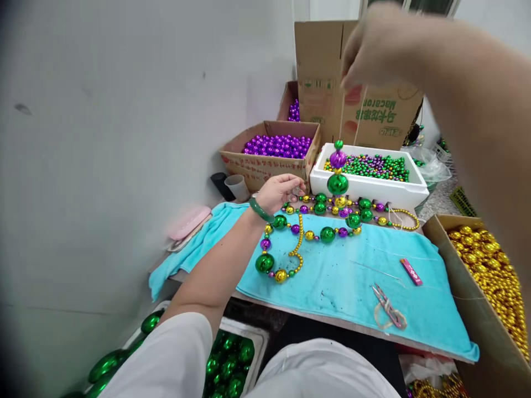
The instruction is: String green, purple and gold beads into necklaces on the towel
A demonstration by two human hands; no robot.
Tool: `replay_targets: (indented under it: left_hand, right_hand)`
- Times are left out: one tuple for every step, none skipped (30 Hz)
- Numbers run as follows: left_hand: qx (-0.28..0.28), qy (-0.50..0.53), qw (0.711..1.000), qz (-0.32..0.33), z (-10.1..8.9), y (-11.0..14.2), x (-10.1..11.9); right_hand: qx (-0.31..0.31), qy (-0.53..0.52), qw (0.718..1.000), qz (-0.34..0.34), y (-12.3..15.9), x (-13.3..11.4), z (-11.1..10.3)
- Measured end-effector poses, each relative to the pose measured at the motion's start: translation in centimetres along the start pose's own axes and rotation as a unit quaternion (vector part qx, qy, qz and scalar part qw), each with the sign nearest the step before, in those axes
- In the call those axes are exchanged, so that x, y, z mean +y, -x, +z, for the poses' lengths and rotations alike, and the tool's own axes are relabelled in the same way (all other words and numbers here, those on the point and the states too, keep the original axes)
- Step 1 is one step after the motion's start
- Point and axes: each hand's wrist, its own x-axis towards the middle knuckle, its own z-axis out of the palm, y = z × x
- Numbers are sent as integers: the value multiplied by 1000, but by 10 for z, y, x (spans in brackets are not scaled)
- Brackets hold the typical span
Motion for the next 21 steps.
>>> replay_targets:
  left_hand:
    - [6,4,1000,11,5,1,8]
    - [13,8,1000,20,10,2,14]
    - [20,12,999,27,16,3,18]
    - [31,14,999,35,22,3,20]
    - [42,13,998,44,28,3,20]
    - [52,10,997,53,34,2,18]
    - [58,5,996,61,41,1,15]
    - [58,0,996,67,48,1,11]
    - [55,-4,996,70,54,0,7]
    - [48,-6,996,70,61,-1,2]
    - [39,-6,997,65,66,-2,-2]
    - [28,-4,998,57,72,-2,-6]
    - [14,-1,999,44,77,-3,-10]
    - [-1,1,1000,29,81,-3,-13]
    - [-16,1,1000,12,84,-3,-16]
    - [-27,-4,1000,-3,87,-3,-19]
    - [-33,-12,999,-12,90,-3,-21]
    - [-35,-25,999,-15,92,-3,-22]
    - [-34,-42,998,-13,94,-3,-24]
    - [-35,-59,998,-8,95,-2,-25]
    - [-36,-77,996,-3,97,-2,-26]
  right_hand:
    - [15,29,999,29,3,-5,7]
    - [20,46,997,53,8,-10,17]
    - [11,48,997,65,14,-14,29]
    - [-14,29,998,58,20,-18,42]
    - [-32,4,998,51,27,-20,54]
    - [-47,-16,998,44,33,-22,66]
    - [-57,-33,997,38,39,-22,76]
    - [-65,-46,996,33,44,-20,84]
    - [-71,-56,995,29,49,-18,91]
    - [-73,-64,995,27,53,-15,97]
    - [-74,-70,994,27,57,-12,103]
    - [-75,-73,994,26,61,-9,107]
    - [-75,-74,994,24,65,-6,112]
    - [-76,-75,994,24,69,-3,115]
    - [-77,-75,994,26,74,0,118]
    - [-79,-77,993,33,78,3,120]
    - [-84,-81,992,47,82,7,121]
    - [-93,-86,990,67,86,12,121]
    - [-109,-93,985,93,90,20,119]
    - [-129,-102,979,121,94,29,115]
    - [-154,-110,970,150,97,40,111]
